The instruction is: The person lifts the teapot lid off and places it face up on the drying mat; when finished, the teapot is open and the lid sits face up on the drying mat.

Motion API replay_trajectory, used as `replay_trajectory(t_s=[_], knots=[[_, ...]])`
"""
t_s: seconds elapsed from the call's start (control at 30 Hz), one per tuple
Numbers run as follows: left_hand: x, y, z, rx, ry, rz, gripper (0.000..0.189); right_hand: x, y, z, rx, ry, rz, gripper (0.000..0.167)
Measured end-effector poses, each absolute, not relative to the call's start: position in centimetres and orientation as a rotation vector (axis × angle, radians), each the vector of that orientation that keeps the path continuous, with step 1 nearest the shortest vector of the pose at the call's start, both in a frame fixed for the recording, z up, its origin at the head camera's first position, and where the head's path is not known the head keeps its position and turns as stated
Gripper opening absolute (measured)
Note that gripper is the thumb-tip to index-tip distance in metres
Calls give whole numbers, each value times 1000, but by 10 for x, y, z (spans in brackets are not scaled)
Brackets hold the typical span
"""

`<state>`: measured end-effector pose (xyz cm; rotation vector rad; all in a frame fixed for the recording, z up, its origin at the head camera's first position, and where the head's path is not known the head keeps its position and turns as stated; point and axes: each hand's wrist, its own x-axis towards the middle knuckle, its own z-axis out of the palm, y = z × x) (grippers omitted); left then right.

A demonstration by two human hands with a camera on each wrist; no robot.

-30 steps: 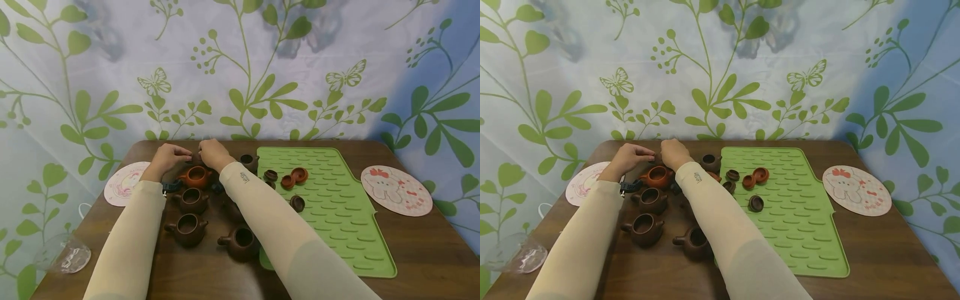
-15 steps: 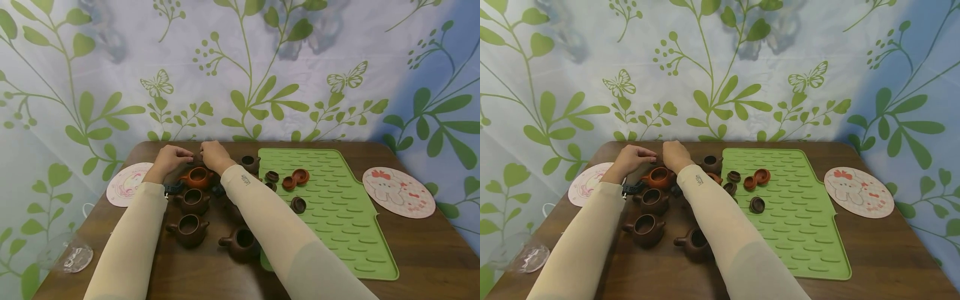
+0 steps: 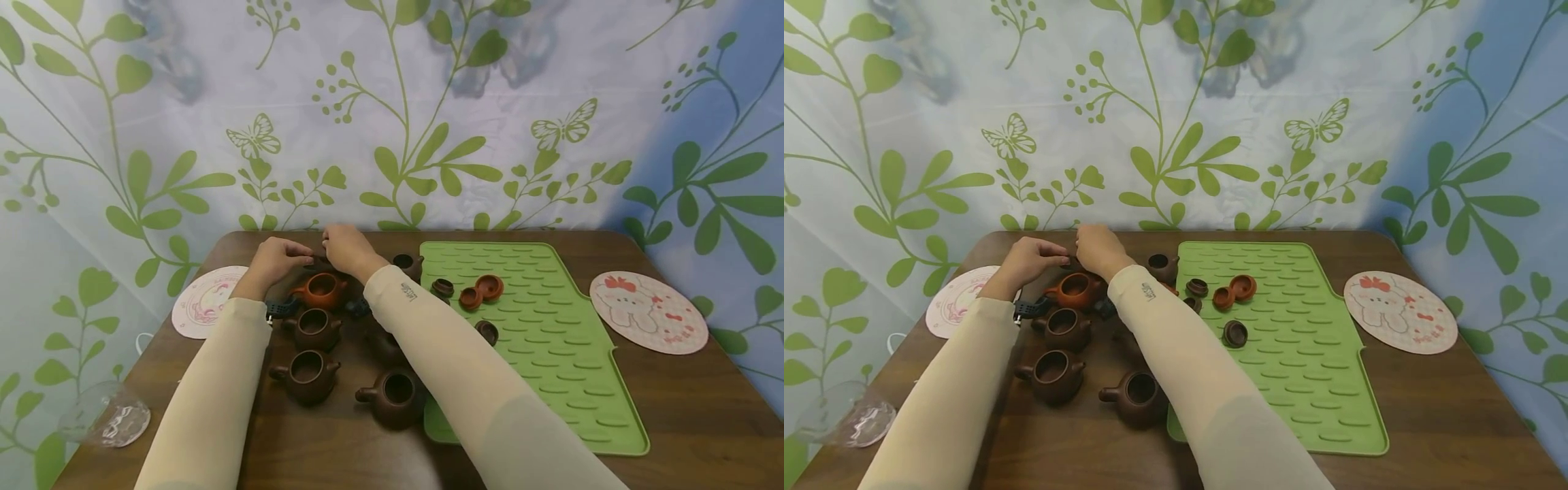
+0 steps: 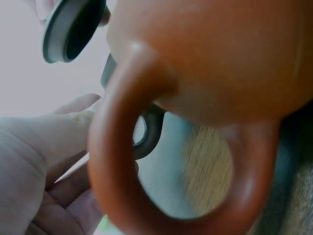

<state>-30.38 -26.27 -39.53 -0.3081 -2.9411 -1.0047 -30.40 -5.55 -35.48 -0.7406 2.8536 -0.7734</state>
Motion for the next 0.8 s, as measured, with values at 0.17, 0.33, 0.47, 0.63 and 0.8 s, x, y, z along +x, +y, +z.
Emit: replay_trajectory(t_s=[0.17,0.33,0.47,0.63,0.8], knots=[[-305,-262,-395,-305,-2950,-1013,25,-304,-46,-354,-727,2852,-809,30],[-306,-262,-396,-313,-2960,-998,25,-301,-34,-353,-723,2825,-926,35],[-306,-262,-396,-321,-2969,-984,26,-297,-23,-350,-726,2750,-1082,46],[-305,-263,-394,-330,-2983,-961,27,-293,-10,-343,-754,2576,-1235,45],[-304,-263,-392,-344,-2980,-964,26,-287,6,-337,-763,2382,-1431,42]])
